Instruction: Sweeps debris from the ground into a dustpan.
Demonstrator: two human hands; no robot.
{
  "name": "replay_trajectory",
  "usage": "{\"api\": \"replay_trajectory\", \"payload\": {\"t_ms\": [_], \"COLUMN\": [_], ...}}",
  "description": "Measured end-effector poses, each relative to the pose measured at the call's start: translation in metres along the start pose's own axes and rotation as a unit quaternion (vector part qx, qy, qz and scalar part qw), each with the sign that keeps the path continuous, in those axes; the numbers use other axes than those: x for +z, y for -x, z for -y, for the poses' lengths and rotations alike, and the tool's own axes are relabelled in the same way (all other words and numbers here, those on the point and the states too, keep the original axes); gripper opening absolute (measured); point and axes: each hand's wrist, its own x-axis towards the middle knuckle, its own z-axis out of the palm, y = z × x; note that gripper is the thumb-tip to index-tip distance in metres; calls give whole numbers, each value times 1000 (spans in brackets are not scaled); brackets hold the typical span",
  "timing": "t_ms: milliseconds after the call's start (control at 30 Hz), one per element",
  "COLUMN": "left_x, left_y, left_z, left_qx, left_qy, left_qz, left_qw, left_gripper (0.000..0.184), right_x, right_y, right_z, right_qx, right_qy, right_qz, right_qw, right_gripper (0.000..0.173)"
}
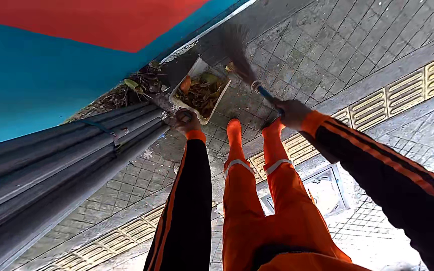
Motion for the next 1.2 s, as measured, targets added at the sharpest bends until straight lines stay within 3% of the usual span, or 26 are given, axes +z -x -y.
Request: {"api": "replay_trajectory", "payload": {"t_ms": [67,167,233,300,400,467,533,600,667,767,833,900,967,1067,1133,1200], "left_x": [-6,-18,-31,-42,-47,-44,-46,-48,-51,-57,-65,-66,-56,-47,-43,-49], "left_y": [-3,-11,-14,-18,-26,-29,-29,-28,-26,-27,-17,-4,2,10,4,8], "left_z": [4,13,27,43,67,76,76,67,69,70,68,67,70,73,68,76], "left_qx": [4,32,45,67,109,123,113,105,102,103,58,29,10,-34,-32,-46], "left_qy": [-1,71,103,97,71,62,41,36,56,79,56,52,61,46,55,63], "left_qz": [9,7,15,32,61,64,78,85,78,57,43,17,-14,-25,-32,-25], "left_qw": [1000,997,994,992,990,988,990,990,990,990,996,998,998,998,997,997], "left_gripper": [35,35,39,38,36,37,39,40,39,39,40,40,41,42,43,43], "right_x": [38,51,52,52,47,52,80,105,111,90,66,39,19,41,76,100], "right_y": [27,112,168,196,155,97,59,64,104,170,184,154,91,20,22,63], "right_z": [20,15,-5,-26,-33,-18,1,20,23,3,-3,3,18,46,62,66], "right_qx": [-37,-46,-7,40,117,143,105,43,2,0,13,34,58,26,-18,-40], "right_qy": [23,-39,-106,-136,-122,-118,-106,-92,-99,-142,-133,-93,-33,48,76,84], "right_qz": [38,120,100,30,-27,0,42,94,116,77,21,-11,-18,32,75,164], "right_qw": [998,991,989,989,985,983,988,990,988,987,991,995,998,998,994,982], "right_gripper": [86,84,80,79,77,82,82,86,86,81,79,76,80,87,88,92]}}
